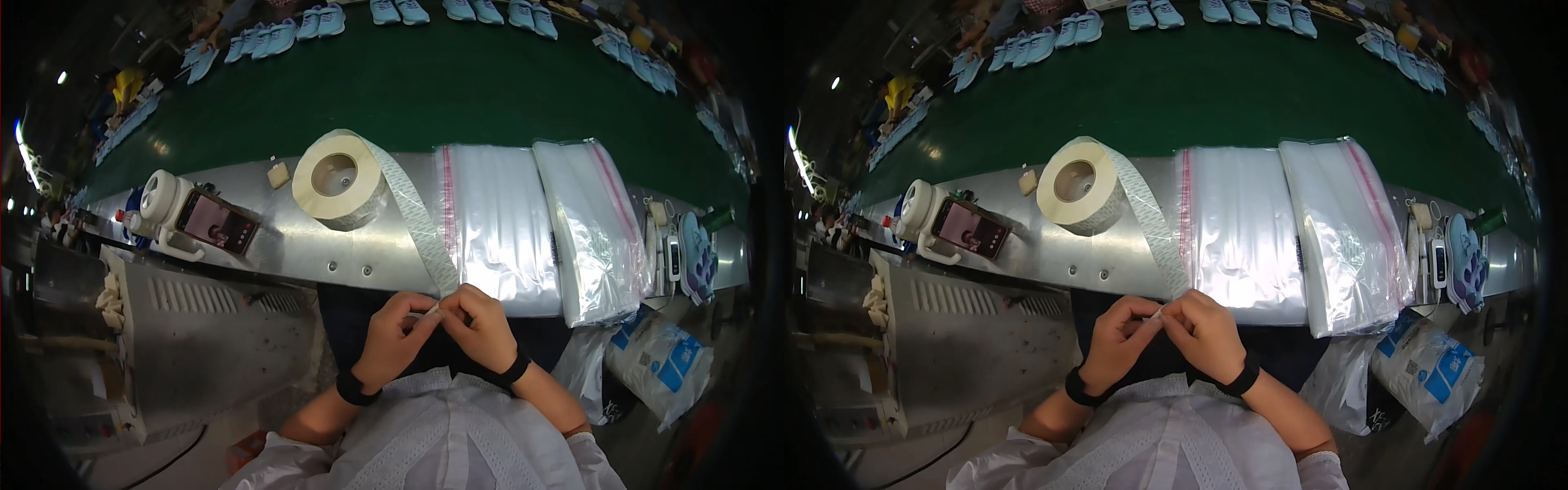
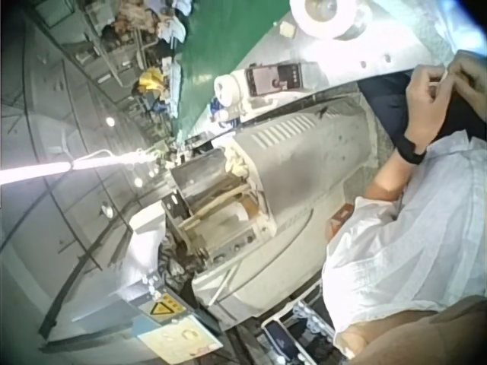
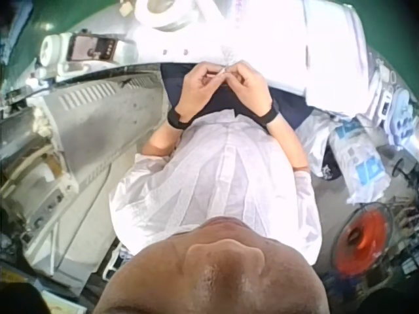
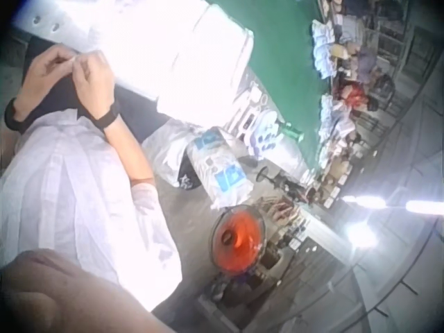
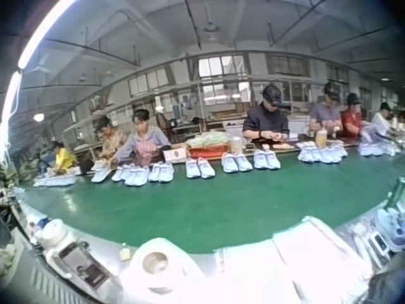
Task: The person peels individual labels from a roll and applies them to the top of clear plastic bags. The person works at a metal table in a factory setting, handling the bags and labels by hand.
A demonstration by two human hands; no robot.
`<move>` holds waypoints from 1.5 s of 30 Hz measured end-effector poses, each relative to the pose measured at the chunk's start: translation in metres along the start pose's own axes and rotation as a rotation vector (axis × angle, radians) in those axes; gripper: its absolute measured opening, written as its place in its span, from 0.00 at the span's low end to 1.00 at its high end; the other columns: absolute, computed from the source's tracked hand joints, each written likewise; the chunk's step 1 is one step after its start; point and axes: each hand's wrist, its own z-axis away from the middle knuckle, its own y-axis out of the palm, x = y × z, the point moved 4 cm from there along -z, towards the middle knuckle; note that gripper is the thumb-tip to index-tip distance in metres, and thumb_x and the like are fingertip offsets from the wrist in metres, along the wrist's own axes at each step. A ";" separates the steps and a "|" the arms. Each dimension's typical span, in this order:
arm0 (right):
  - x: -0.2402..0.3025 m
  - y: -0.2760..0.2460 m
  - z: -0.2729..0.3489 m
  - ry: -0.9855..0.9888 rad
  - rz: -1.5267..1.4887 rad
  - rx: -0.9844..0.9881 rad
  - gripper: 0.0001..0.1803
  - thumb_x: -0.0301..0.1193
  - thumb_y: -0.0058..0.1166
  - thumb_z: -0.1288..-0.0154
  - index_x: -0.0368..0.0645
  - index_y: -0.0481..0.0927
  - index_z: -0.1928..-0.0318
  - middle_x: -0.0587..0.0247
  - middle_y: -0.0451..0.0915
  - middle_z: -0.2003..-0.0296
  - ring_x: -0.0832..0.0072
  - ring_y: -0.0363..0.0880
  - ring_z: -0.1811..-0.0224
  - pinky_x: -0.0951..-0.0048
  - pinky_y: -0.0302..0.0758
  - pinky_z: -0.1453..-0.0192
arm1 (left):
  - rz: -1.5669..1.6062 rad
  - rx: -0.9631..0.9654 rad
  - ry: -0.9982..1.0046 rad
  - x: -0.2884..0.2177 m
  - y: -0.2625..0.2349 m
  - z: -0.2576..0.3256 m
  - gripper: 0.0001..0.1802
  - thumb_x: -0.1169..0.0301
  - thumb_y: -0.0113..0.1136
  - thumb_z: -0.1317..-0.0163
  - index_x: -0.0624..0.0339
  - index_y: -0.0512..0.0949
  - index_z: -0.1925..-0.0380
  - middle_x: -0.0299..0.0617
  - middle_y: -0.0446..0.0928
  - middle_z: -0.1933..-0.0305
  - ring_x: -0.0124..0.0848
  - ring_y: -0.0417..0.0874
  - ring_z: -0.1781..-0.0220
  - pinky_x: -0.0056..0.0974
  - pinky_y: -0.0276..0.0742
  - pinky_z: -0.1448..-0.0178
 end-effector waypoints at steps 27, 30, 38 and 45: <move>-0.064 -0.062 -0.005 0.017 0.287 -0.461 0.05 0.26 0.51 0.43 0.38 0.70 0.70 0.59 0.70 0.68 0.67 0.68 0.66 0.70 0.66 0.61 | 0.868 0.112 -0.292 0.051 0.041 -0.079 0.15 0.63 0.38 0.31 0.63 0.65 0.54 0.50 0.72 0.52 0.43 0.74 0.46 0.43 0.71 0.42; -0.058 -0.081 0.005 0.136 -0.114 -0.401 0.04 0.24 0.43 0.36 0.37 0.70 0.68 0.60 0.70 0.66 0.73 0.69 0.65 0.77 0.66 0.61 | 0.515 0.229 -0.408 0.026 0.043 -0.095 0.15 0.66 0.39 0.32 0.64 0.64 0.52 0.50 0.71 0.52 0.42 0.75 0.47 0.39 0.75 0.47; -0.008 -0.090 -0.004 -0.177 0.306 -0.304 0.03 0.23 0.48 0.40 0.37 0.71 0.66 0.56 0.72 0.60 0.66 0.71 0.61 0.72 0.68 0.57 | 0.432 0.561 -0.567 0.042 0.118 -0.136 0.17 0.69 0.45 0.35 0.71 0.63 0.52 0.50 0.68 0.55 0.39 0.78 0.61 0.36 0.80 0.58; -0.006 -0.064 0.023 -0.249 0.539 -0.199 0.18 0.32 0.62 0.51 0.40 0.74 0.60 0.55 0.74 0.58 0.58 0.71 0.54 0.63 0.69 0.52 | 0.758 0.478 -0.806 -0.019 0.074 -0.081 0.31 0.49 0.37 0.33 0.62 0.54 0.39 0.58 0.63 0.41 0.46 0.73 0.47 0.51 0.71 0.44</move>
